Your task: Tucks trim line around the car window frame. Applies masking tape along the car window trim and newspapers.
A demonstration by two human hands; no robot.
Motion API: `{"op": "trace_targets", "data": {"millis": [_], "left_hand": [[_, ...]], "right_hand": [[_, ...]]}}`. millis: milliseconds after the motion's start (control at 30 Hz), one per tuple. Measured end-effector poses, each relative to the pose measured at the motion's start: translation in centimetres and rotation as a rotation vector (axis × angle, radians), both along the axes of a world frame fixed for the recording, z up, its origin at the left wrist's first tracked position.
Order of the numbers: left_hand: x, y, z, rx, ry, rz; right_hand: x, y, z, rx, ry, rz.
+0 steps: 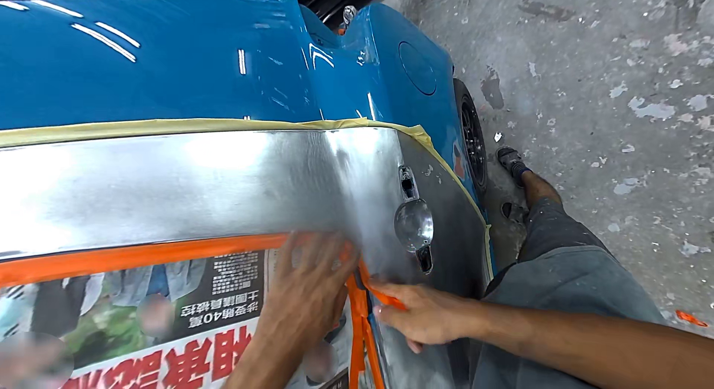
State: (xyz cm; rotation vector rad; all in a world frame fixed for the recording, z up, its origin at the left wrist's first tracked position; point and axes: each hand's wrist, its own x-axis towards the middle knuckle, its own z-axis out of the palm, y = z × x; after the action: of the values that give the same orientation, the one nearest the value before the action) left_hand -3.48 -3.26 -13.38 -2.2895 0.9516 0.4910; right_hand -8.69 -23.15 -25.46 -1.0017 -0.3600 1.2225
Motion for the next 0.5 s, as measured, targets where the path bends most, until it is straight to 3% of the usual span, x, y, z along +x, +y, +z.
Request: {"op": "trace_targets", "data": {"millis": [133, 500], "left_hand": [[0.5, 0.5, 0.2, -0.009, 0.022, -0.038], [-1.6, 1.3, -0.1, -0.073, 0.168, -0.054]], "right_hand": [[-0.3, 0.3, -0.8, 0.115, 0.289, 0.012], [-1.8, 1.2, -3.0, 0.335, 0.488, 0.019]]}}
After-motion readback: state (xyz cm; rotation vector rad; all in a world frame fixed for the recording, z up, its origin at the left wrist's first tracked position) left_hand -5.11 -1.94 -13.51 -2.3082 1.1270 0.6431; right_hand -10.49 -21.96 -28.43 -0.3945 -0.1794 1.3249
